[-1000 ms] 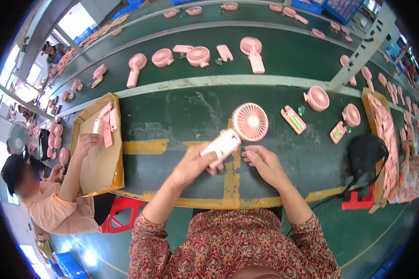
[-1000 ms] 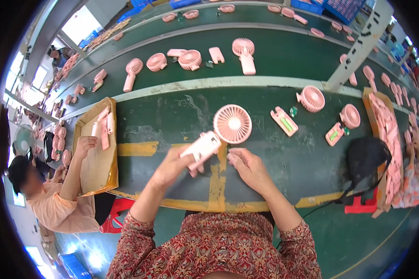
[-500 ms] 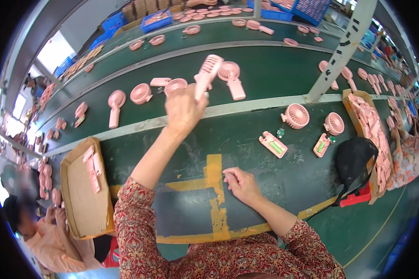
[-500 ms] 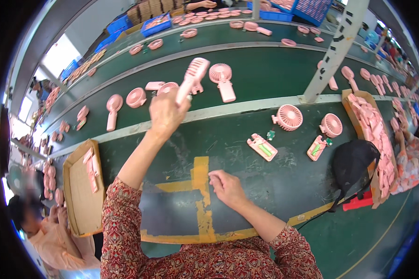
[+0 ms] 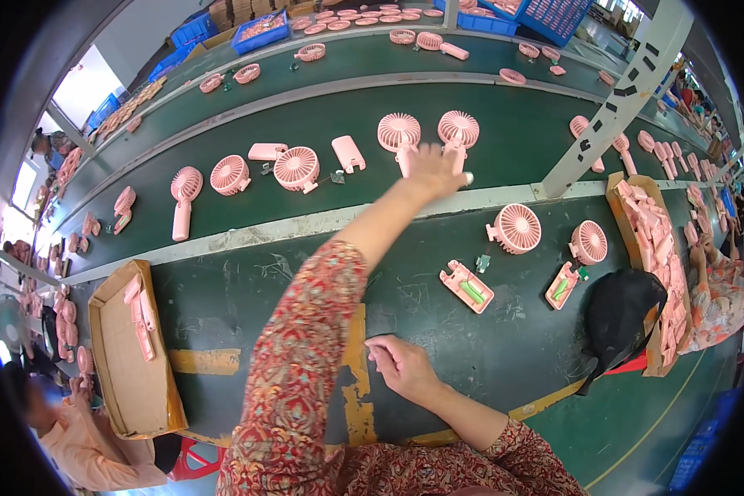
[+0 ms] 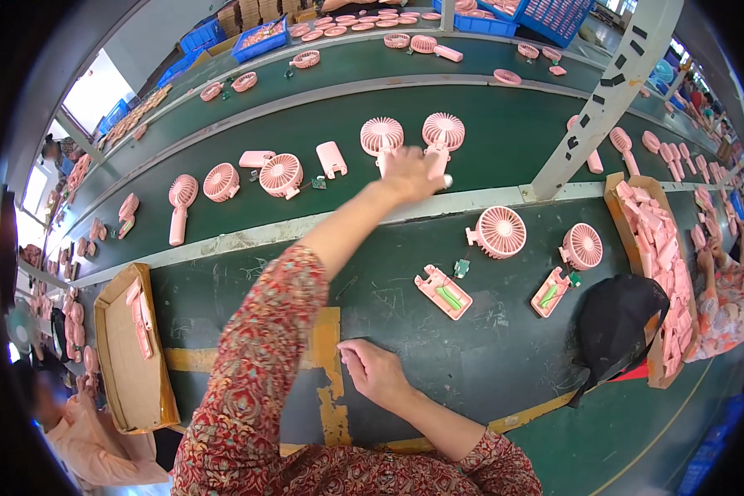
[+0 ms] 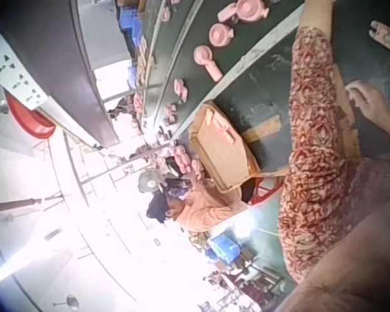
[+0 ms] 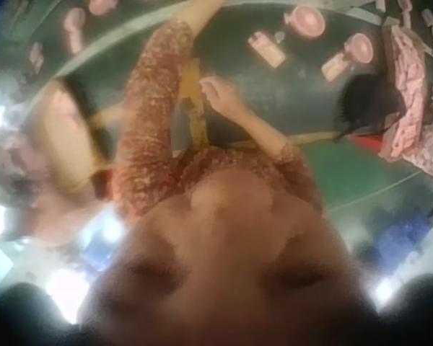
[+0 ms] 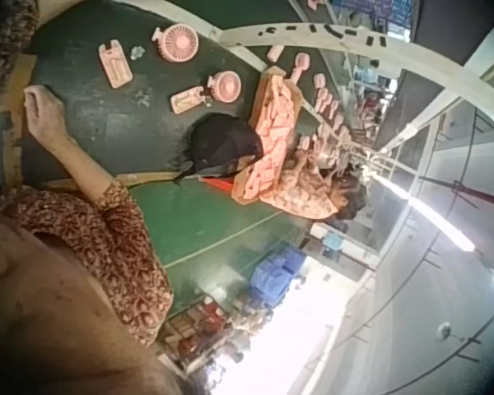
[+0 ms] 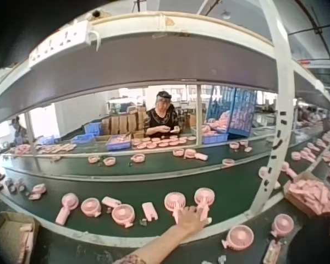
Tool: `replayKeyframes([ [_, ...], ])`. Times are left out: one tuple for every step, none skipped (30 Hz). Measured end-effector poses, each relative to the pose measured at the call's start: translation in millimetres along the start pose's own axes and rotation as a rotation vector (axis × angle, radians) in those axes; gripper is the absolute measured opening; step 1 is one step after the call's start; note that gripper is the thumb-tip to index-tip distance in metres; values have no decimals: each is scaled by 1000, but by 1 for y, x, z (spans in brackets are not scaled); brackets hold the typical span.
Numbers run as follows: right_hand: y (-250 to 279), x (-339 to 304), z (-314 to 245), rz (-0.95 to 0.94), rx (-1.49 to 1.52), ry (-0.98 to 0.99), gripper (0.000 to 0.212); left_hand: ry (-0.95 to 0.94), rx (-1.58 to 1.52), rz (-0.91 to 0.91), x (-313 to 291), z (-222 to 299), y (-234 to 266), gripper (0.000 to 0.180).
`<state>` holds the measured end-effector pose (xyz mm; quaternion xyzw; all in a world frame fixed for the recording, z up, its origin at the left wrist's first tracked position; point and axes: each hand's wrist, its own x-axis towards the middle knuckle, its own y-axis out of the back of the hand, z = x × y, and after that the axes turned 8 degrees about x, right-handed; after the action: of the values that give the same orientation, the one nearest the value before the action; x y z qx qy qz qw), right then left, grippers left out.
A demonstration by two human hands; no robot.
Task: The person assembles portable electric fans by attaching the fan head to the handle base, snapping the plastic casing shut, testing the fan by pressing its power button, and placing the assembled fans onto the conveyor belt.
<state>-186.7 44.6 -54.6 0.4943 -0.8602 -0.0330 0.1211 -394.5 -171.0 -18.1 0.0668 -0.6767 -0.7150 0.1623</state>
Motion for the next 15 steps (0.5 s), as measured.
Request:
replayKeyframes([
  [-2, 0, -1, -4, 0, 2, 15, -42, 52, 15, 1, -24, 7, 62],
  [-2, 1, -2, -1, 4, -6, 15, 52, 99, 19, -2, -42, 20, 61],
  [1, 2, -5, -3, -4, -53, 14, 207, 94, 129, -10, -58, 34, 62],
  [2, 3, -7, -7, -12, -95, 14, 288, 120, 128, -14, -86, 42, 77],
  [0, 3, -8, -13, -3, -93, 14, 434, 190, 95, -21, -118, 44, 80],
  [-2, 3, -7, -18, -9, -87, 14, 542, 182, 3, -29, -155, 43, 83],
  [4, 4, -4, 2, -30, -91, 14, 661, 120, -45, -39, -153, 51, 89],
  [-1, 4, -7, -14, -17, -79, 14, 697, 34, -121, -55, -190, 40, 94],
  [-4, 3, -9, -26, -14, -78, 14, 729, -56, -196, -67, -219, 26, 99],
  [-1, 3, -6, -12, -25, -94, 14, 717, 53, -140, -72, -200, 22, 107],
  [0, 2, 0, -5, -27, -31, 16, 690, -4, -98, -79, -190, 23, 107],
  [1, 2, 2, -2, -29, -29, 16, 664, -60, -54, -83, -182, 27, 106],
  [0, 1, 1, -8, 15, -53, 16, 683, -146, 47, -87, -174, 30, 106],
  [0, 0, -1, -15, 58, -76, 16, 646, -161, 133, -94, -168, 34, 105],
  [-1, -1, -2, -19, 111, -118, 16, 609, -175, 219, -102, -161, 38, 104],
])
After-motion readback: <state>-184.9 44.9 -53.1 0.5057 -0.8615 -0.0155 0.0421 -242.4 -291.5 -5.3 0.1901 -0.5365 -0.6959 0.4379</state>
